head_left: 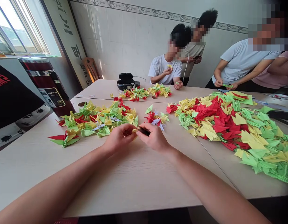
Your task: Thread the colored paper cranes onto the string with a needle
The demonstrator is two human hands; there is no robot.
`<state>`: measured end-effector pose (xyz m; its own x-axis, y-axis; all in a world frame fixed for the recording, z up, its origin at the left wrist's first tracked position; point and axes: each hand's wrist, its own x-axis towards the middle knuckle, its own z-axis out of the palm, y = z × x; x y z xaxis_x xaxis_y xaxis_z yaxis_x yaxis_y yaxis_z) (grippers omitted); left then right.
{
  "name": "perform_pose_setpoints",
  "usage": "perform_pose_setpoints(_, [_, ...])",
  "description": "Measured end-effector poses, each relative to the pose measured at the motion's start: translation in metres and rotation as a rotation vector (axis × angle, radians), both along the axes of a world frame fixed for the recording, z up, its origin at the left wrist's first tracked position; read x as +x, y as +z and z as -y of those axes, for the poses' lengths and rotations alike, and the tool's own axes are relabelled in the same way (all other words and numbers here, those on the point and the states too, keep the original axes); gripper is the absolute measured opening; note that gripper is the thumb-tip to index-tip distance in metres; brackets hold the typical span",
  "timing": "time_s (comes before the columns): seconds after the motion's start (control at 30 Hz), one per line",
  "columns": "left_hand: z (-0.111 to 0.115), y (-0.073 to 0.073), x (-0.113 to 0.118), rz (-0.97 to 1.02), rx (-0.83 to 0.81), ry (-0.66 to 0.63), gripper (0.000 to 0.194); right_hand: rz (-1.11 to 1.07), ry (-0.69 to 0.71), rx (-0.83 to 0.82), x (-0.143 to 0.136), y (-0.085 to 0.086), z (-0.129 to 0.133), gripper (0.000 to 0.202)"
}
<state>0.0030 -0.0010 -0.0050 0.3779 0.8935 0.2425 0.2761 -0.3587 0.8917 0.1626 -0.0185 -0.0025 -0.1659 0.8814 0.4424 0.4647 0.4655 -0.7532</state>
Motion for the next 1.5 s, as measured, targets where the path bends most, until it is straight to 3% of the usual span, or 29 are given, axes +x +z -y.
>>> perform_pose_setpoints(0.1, [-0.002, -0.001, -0.002, -0.027, 0.022, 0.007, 0.026, -0.064, -0.023, 0.0, 0.011, 0.0, -0.011, 0.016])
perform_pose_setpoints(0.27, [-0.013, -0.001, -0.012, -0.088, 0.089, 0.138, 0.025, -0.257, -0.367, 0.035, 0.047, -0.005, -0.042, 0.02])
perform_pose_setpoints(0.37, [-0.018, 0.0, -0.016, -0.123, 0.095, 0.219, 0.023, -0.3, -0.444, 0.035, 0.056, -0.009, -0.05, 0.026])
perform_pose_setpoints(0.6, [-0.016, 0.001, -0.015, -0.182, 0.146, 0.234, 0.022, 0.166, -0.132, 0.239, 0.02, -0.022, -0.037, 0.019])
perform_pose_setpoints(0.8, [-0.019, -0.003, -0.014, -0.174, 0.171, 0.214, 0.022, 0.492, -0.065, 0.124, 0.0, -0.029, -0.044, 0.03])
perform_pose_setpoints(0.9, [-0.018, -0.003, -0.014, -0.158, 0.194, 0.195, 0.022, 0.453, -0.047, 0.164, 0.003, -0.029, -0.043, 0.028])
perform_pose_setpoints(1.1, [-0.014, -0.001, -0.011, -0.078, 0.246, 0.181, 0.032, 0.164, 0.076, 0.369, 0.005, -0.023, -0.025, 0.019])
perform_pose_setpoints(1.33, [-0.013, -0.001, -0.007, 0.123, -0.059, 0.087, 0.023, 0.011, 0.037, 0.379, -0.002, -0.007, -0.005, 0.016])
perform_pose_setpoints(1.5, [-0.01, 0.007, -0.008, 0.442, -0.415, 0.087, 0.026, -0.103, -0.072, 0.13, -0.002, -0.002, -0.001, 0.026])
